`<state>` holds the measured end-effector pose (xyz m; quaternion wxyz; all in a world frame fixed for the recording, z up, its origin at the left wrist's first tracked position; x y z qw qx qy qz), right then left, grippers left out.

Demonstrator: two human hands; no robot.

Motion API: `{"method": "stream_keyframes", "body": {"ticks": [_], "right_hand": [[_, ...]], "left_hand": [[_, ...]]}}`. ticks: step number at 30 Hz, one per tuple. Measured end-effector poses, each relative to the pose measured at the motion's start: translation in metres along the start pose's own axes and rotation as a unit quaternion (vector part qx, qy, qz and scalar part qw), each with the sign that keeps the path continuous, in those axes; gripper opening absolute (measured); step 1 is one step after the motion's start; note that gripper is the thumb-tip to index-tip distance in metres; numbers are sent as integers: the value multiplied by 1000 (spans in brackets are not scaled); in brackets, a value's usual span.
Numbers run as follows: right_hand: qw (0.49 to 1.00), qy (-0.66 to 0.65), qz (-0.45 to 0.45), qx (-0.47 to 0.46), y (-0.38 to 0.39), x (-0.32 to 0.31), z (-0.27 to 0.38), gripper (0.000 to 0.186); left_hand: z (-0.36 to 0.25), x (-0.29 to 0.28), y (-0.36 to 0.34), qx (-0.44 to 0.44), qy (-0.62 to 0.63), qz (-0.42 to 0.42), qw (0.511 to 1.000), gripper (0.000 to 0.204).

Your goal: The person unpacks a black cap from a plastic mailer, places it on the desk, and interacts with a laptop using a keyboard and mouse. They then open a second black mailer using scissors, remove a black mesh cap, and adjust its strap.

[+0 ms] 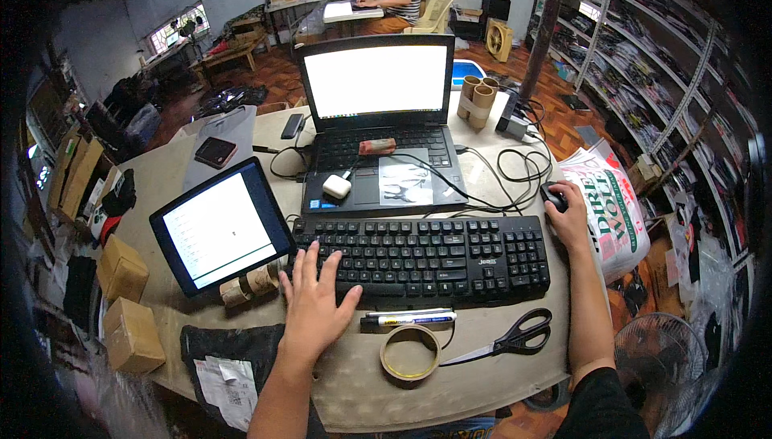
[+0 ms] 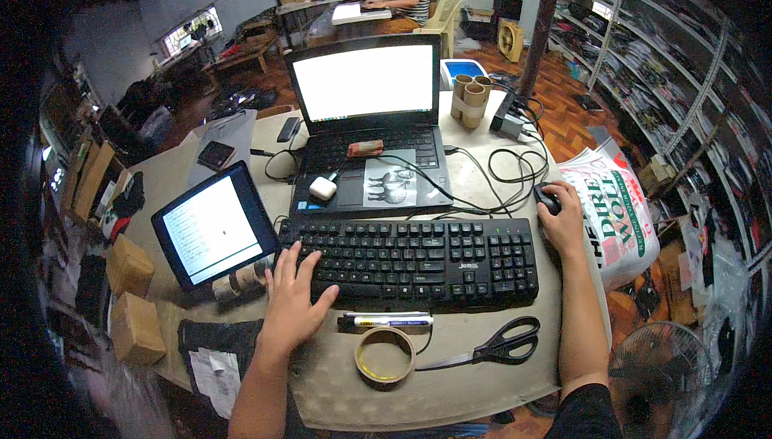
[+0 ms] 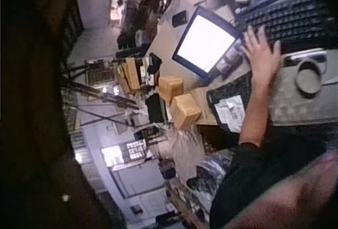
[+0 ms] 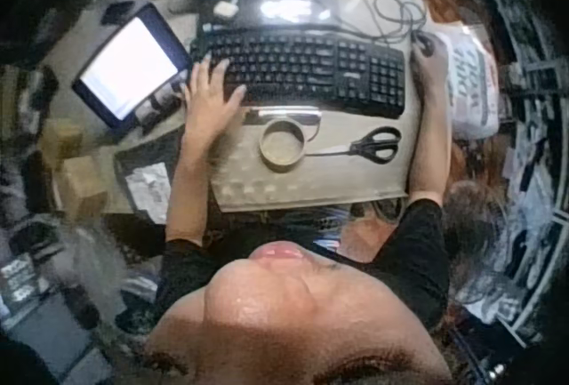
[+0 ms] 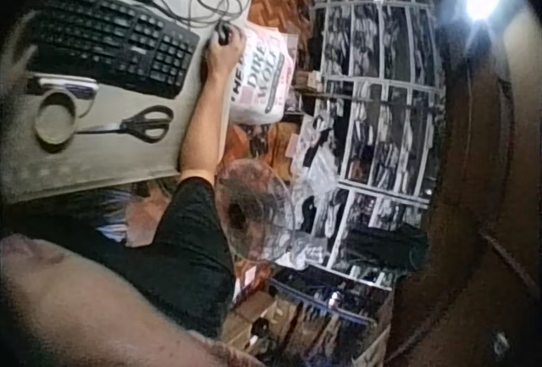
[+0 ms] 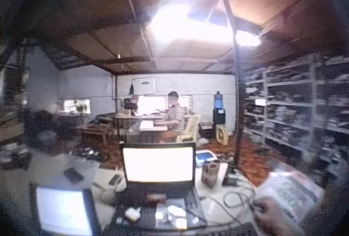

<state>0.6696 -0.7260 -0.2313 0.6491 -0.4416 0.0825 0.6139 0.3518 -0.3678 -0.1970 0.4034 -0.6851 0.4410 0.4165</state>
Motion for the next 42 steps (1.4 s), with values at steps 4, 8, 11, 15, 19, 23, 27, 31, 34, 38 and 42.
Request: {"method": "stream_keyframes", "body": {"ticks": [4, 8, 11, 15, 19, 23, 27, 31, 34, 38, 42], "right_hand": [[1000, -7, 0, -9, 0, 0, -1, 29], [1000, -10, 2, -4, 1, -2, -3, 30], [1000, -10, 6, -12, 0, -1, -4, 30], [1000, -16, -3, -7, 1, 0, -1, 29], [1000, -8, -12, -8, 1, -1, 2, 28], [1000, 9, -5, -5, 1, 0, 3, 29], [1000, 8, -6, 6, 2, -2, -1, 29], [1000, 12, -1, 13, 1, -5, -2, 29], [1000, -1, 7, 7, -1, 2, 5, 28], [998, 15, 52, -24, -4, 17, 1, 30], [998, -24, 57, 12, -4, -10, -33, 38]], "left_hand": [[14, -3, 5, 9, 30, -31, 999, 58], [11, 0, 5, 32, 18, -53, 998, 51], [4, -7, 9, 36, 25, -42, 998, 47], [0, -8, 11, 53, 20, -48, 997, 40], [-3, -9, 10, 47, 37, -54, 997, 39], [0, -11, 10, 42, 79, -54, 994, 40], [3, -8, 9, 39, 109, -56, 992, 41], [5, -3, 7, 48, 83, -31, 995, 39], [7, -5, 10, 50, 62, -20, 997, 37], [16, -5, 18, 13, 90, -50, 995, 34], [15, 12, 4, 94, 98, -103, 985, 29]]}}
Point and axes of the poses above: each hand's wrist, its own y-axis away from the middle knuckle, its own x-axis out of the palm, z = x × y, the point moved 1 cm from there along -y, towards the middle knuckle, and after that the axes turned 9 degrees about x, right-handed, at the moved point
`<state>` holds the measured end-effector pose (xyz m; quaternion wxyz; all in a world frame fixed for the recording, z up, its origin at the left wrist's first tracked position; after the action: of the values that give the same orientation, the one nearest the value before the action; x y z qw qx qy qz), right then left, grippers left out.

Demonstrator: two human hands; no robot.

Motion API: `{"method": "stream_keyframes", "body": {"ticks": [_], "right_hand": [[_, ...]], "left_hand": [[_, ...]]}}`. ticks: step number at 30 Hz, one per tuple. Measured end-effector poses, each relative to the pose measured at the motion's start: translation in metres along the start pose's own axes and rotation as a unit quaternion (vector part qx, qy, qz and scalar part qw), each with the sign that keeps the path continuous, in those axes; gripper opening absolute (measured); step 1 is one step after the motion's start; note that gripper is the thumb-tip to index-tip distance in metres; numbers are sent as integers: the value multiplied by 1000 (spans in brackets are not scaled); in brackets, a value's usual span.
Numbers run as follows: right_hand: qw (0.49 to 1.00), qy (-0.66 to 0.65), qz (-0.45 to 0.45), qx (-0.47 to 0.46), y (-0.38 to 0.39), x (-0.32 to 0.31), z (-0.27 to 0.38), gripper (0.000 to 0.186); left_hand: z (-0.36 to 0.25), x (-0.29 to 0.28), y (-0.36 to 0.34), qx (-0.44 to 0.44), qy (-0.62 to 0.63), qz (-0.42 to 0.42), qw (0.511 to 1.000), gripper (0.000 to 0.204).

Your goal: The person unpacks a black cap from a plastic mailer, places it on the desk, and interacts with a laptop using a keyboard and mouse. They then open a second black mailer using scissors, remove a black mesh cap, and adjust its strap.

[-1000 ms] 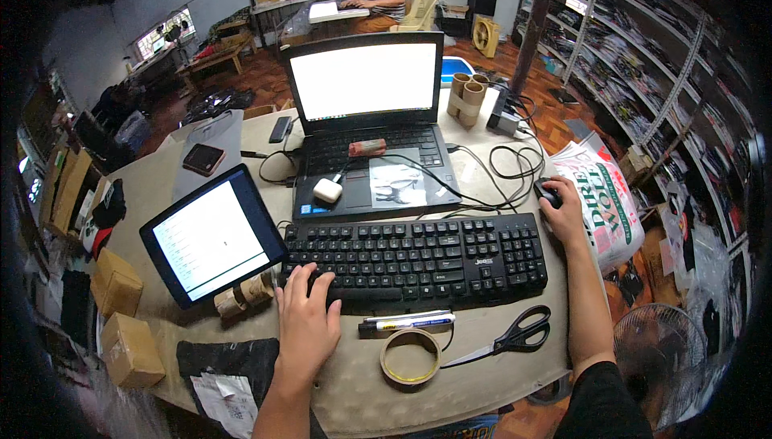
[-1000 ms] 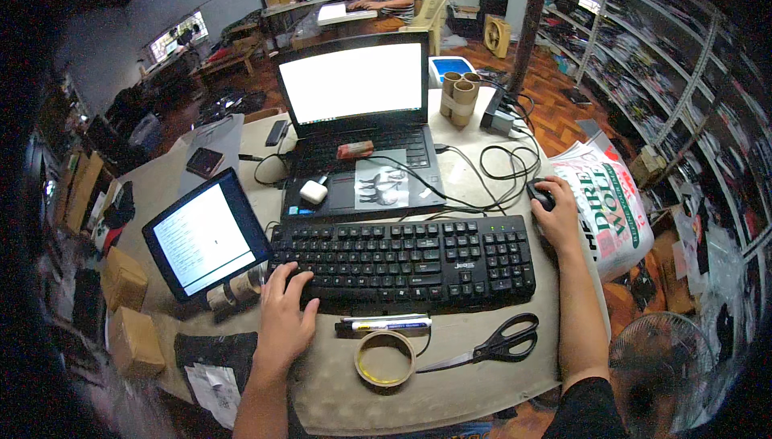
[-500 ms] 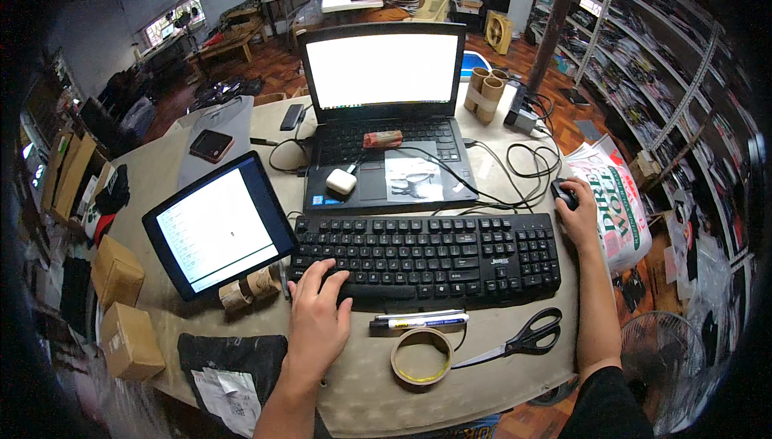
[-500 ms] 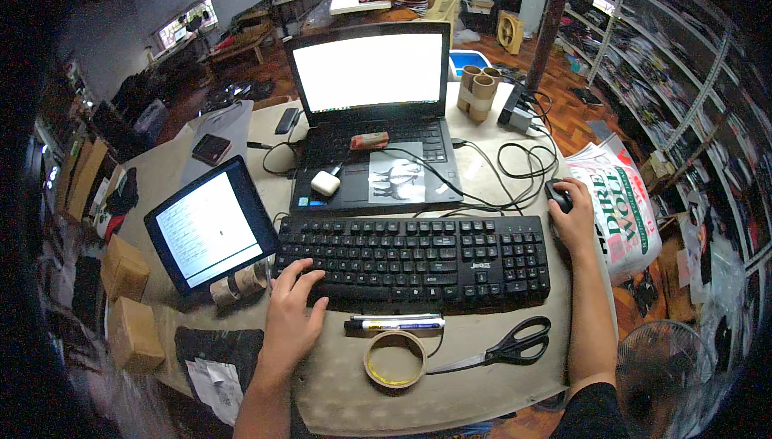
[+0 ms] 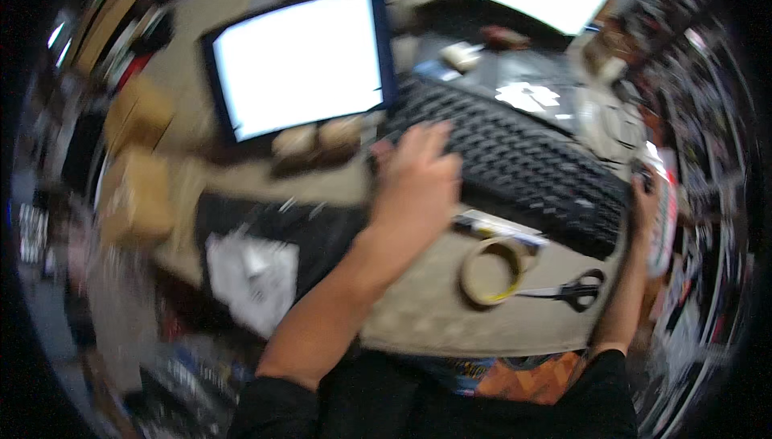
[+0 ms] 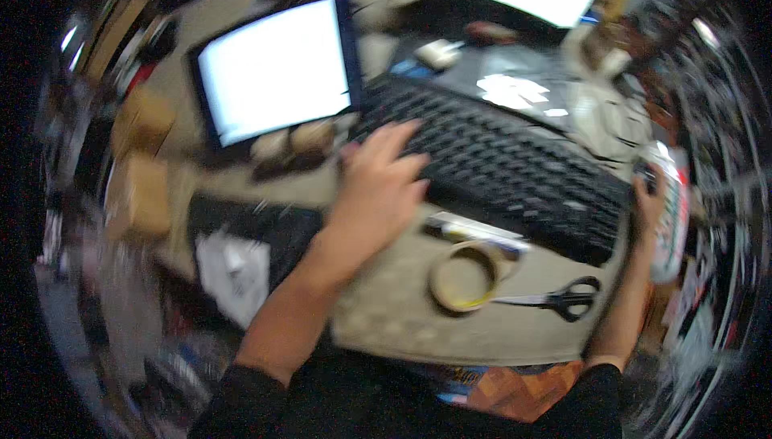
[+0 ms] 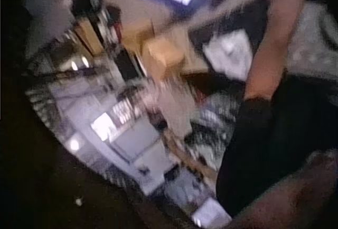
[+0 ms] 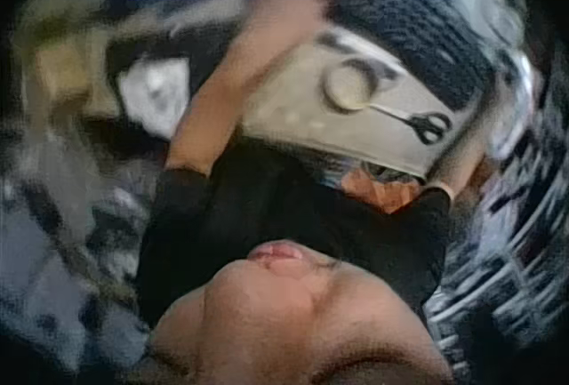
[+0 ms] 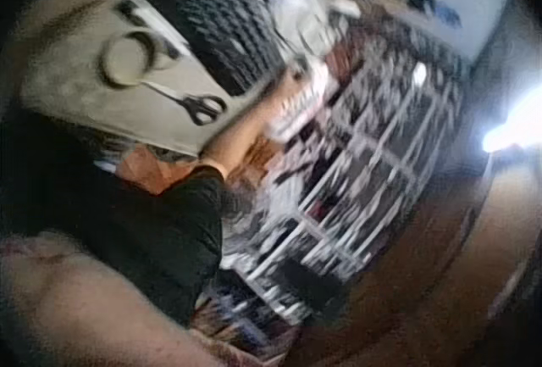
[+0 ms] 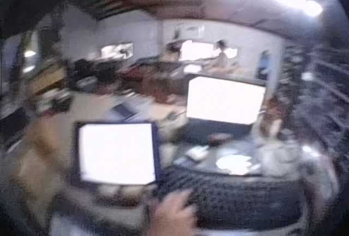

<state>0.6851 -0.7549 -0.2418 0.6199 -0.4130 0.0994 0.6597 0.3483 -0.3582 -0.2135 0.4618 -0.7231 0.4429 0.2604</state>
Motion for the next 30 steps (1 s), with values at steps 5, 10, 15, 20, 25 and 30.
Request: {"method": "stream_keyframes", "body": {"ticks": [5, 10, 15, 20, 25, 30], "right_hand": [[988, -152, 8, 12, -45, -21, -86, 48], [999, -3, -45, -19, -48, -9, -70, 45], [999, -26, -29, -19, -57, -29, -86, 44], [999, -17, -23, 17, -59, -25, -81, 45], [998, 35, -38, -20, -57, -35, -87, 42], [994, 93, -46, -43, -50, -24, -62, 41]], "left_hand": [[-9, 11, 4, -44, -43, -63, 996, 18], [-9, 19, 0, -114, -40, -48, 991, 23], [-18, 14, -6, -122, -42, -6, 992, 28], [-18, 6, -5, -135, -26, 32, 990, 30], [-21, 0, -6, -128, -20, 70, 989, 31], [-20, -3, -6, -129, -34, 79, 988, 31]]}}
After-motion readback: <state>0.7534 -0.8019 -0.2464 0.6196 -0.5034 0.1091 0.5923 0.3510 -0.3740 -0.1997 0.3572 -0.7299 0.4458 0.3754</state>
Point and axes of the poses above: each hand's wrist, its own y-axis away from the middle knuckle, its own x-axis out of the palm, z = x × y, the point moved 1 cm from there along -y, towards the middle knuckle, and after that the axes turned 9 degrees about x, right-handed, at the moved point
